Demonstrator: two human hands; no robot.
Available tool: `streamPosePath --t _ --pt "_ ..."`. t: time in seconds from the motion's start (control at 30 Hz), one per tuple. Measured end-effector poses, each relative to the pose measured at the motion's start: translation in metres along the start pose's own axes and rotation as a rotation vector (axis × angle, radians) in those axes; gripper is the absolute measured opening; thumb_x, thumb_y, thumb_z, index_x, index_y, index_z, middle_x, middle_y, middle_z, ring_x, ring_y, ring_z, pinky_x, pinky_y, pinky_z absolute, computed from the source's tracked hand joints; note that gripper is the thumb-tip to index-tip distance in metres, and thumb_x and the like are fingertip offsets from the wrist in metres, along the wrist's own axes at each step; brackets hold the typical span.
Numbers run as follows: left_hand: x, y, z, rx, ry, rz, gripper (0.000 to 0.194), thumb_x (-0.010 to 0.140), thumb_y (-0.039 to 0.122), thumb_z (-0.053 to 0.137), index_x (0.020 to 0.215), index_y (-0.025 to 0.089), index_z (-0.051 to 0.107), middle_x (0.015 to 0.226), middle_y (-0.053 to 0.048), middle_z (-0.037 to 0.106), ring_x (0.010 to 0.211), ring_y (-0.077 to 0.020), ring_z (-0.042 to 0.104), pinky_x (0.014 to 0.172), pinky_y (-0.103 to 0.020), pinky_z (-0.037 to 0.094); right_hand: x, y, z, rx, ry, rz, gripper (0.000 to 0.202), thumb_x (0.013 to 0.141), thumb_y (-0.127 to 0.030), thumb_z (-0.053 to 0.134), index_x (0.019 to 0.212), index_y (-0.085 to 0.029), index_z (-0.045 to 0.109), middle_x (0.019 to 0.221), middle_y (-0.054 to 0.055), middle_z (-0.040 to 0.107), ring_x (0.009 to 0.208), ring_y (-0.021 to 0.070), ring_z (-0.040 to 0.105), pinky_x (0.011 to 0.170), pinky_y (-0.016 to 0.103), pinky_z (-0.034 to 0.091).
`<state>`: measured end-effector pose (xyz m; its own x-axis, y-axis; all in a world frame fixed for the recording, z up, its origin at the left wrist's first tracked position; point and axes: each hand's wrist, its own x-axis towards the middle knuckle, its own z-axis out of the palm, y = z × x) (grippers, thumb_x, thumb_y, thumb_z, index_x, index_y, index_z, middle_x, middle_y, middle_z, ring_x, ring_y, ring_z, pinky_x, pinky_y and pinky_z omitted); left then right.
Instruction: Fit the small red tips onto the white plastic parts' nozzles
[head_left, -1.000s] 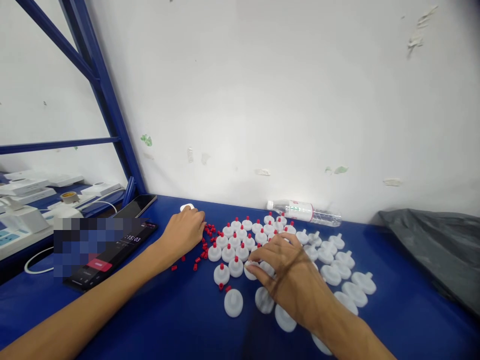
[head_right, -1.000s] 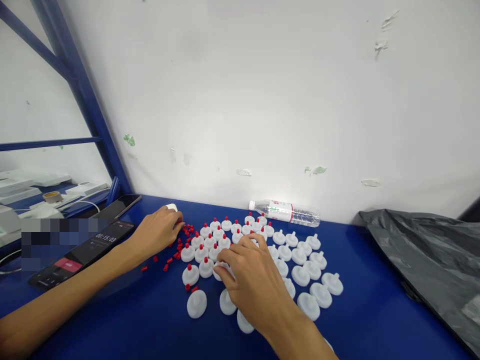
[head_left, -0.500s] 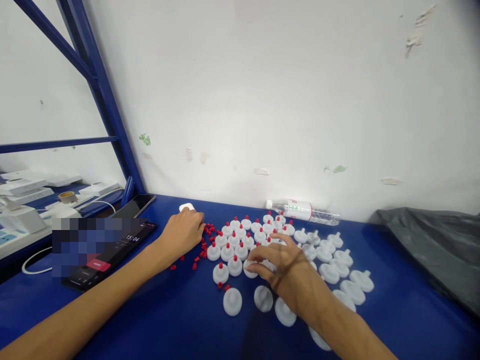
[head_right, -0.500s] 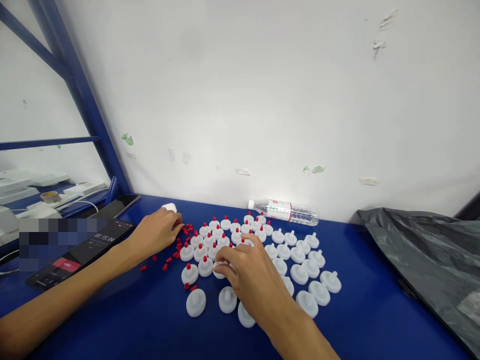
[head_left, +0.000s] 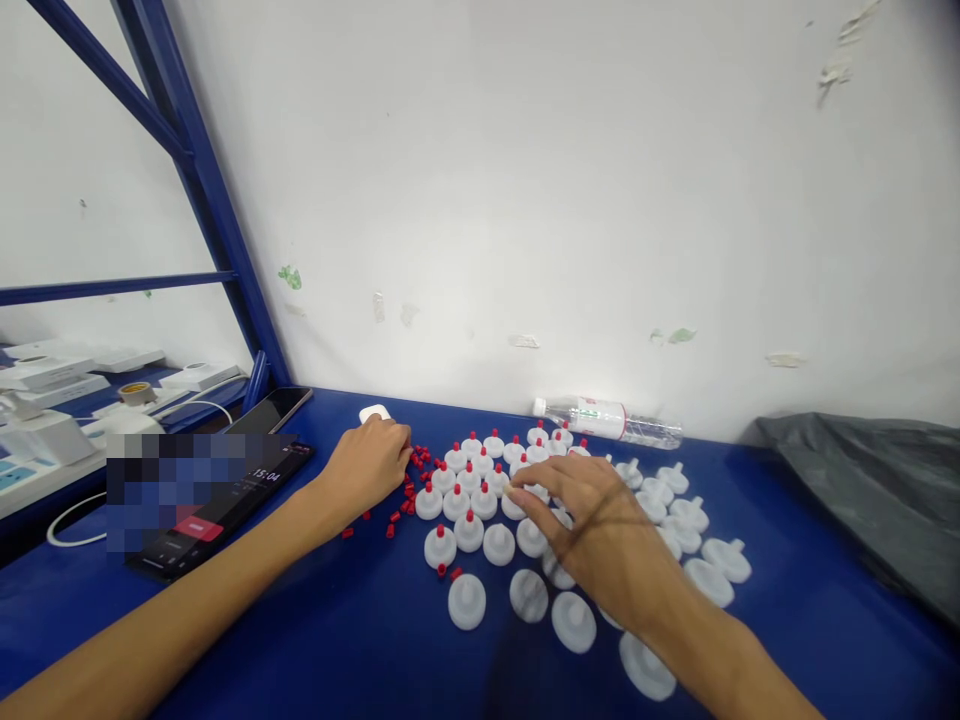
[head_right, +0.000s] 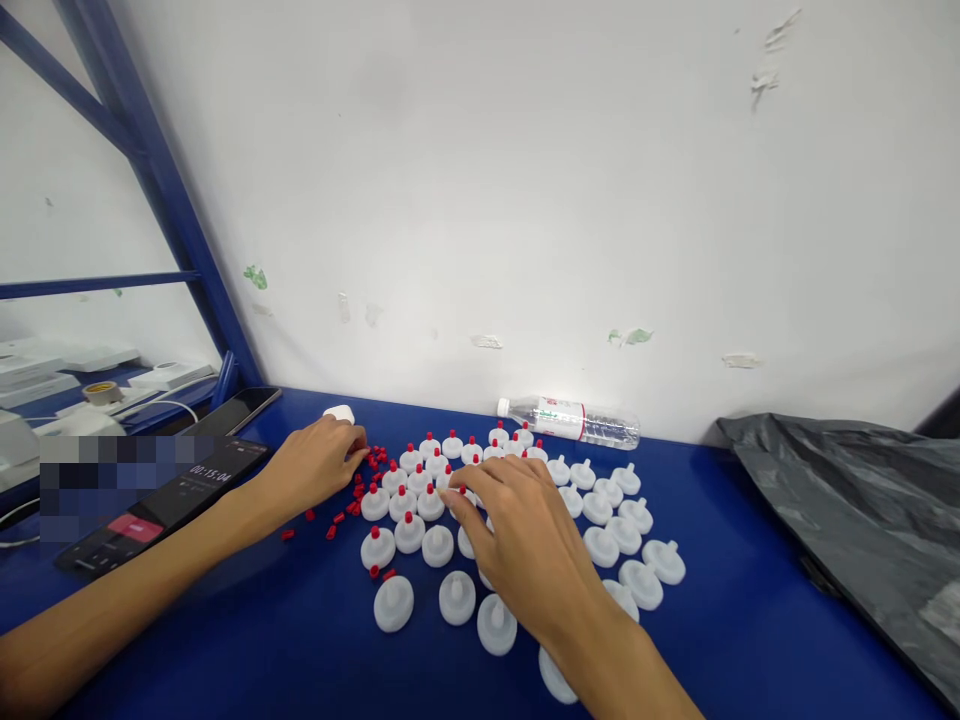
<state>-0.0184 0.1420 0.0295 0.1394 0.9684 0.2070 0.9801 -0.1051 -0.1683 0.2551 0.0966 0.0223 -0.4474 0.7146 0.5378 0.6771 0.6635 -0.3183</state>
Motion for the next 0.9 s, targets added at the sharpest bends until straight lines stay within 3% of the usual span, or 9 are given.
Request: streamPosePath --t 0.1,0.23,0.37,0.5,0.6,0.73,0.8,0.9 --pt "0.000 0.000 0.000 -0.011 0.001 0.002 0.019 0.091 0.023 0.050 0.087 0.019 0.068 0.090 -0.011 0.068 0.089 -0.0284 0.064 0.059 -0.032 0.040 0.000 0.004 0.000 -0.061 -0.081 -0.043 0.023 0.102 -0.037 0.046 0.107 -0.031 0.067 0.109 -0.001 0.073 0.100 0.0226 0.062 0.097 0.050 0.042" --pt "-0.001 0.000 0.000 -0.027 0.002 0.003 0.019 0.091 0.025 0.050 0.087 0.019 0.068 0.089 -0.011 0.069 0.088 -0.0290 0.065 0.059 -0.032 0.039 -0.005 0.006 0.005 -0.124 -0.135 -0.087 0.029 0.102 -0.042 0.044 0.105 -0.030 0.070 0.107 0.000 0.075 0.102 0.0260 0.061 0.095 0.053 0.043" --pt "-0.002 0.001 -0.002 -0.047 0.015 -0.005 0.024 0.094 0.030 0.047 0.085 0.020 0.067 0.088 -0.010 0.069 0.082 -0.0288 0.066 0.058 -0.033 0.038 -0.005 0.005 0.005 -0.111 -0.055 -0.104 0.026 0.101 -0.042 0.047 0.103 -0.029 0.069 0.103 -0.001 0.075 0.100 0.0246 0.062 0.097 0.053 0.044" --pt "-0.002 0.003 -0.006 -0.057 0.057 -0.018 0.033 0.098 0.030 0.038 0.079 0.019 0.062 0.085 -0.010 0.068 0.079 -0.0279 0.066 0.058 -0.034 0.037 -0.002 0.005 0.001 -0.070 0.079 -0.120 0.023 0.098 -0.039 0.055 0.115 -0.026 0.063 0.110 0.002 0.070 0.106 0.0236 0.061 0.101 0.050 0.046" --pt "-0.002 0.006 -0.011 -0.082 0.109 -0.015 0.037 0.101 0.031 0.032 0.078 0.020 0.059 0.083 -0.008 0.066 0.082 -0.0262 0.063 0.062 -0.034 0.039 0.000 0.002 0.000 -0.023 0.041 -0.064 0.020 0.100 -0.025 0.048 0.115 -0.027 0.060 0.117 0.004 0.063 0.101 0.0214 0.063 0.091 0.042 0.054" --pt "-0.010 0.014 -0.021 -0.311 0.270 0.163 0.036 0.103 0.032 0.030 0.085 0.020 0.059 0.082 -0.005 0.064 0.085 -0.0224 0.058 0.073 -0.035 0.043 0.000 -0.003 0.003 -0.001 -0.030 -0.073 0.029 0.098 -0.011 0.039 0.112 -0.028 0.058 0.118 0.004 0.060 0.088 0.0171 0.065 0.080 0.035 0.059" --pt "-0.017 0.021 -0.028 -0.418 0.319 0.314 0.031 0.102 0.030 0.032 0.091 0.019 0.059 0.085 -0.005 0.064 0.084 -0.0211 0.056 0.075 -0.034 0.043 -0.001 -0.005 0.005 -0.002 -0.004 -0.114 0.028 0.097 -0.011 0.042 0.117 -0.027 0.055 0.115 0.004 0.061 0.096 0.0193 0.065 0.087 0.038 0.058" --pt "-0.030 0.033 -0.035 -0.493 0.303 0.479 0.023 0.100 0.030 0.038 0.098 0.019 0.059 0.085 -0.005 0.064 0.081 -0.0203 0.054 0.071 -0.034 0.042 -0.002 -0.008 0.005 0.018 0.045 -0.117 0.032 0.095 -0.017 0.053 0.125 -0.026 0.047 0.117 0.004 0.062 0.109 0.0220 0.061 0.096 0.042 0.056"
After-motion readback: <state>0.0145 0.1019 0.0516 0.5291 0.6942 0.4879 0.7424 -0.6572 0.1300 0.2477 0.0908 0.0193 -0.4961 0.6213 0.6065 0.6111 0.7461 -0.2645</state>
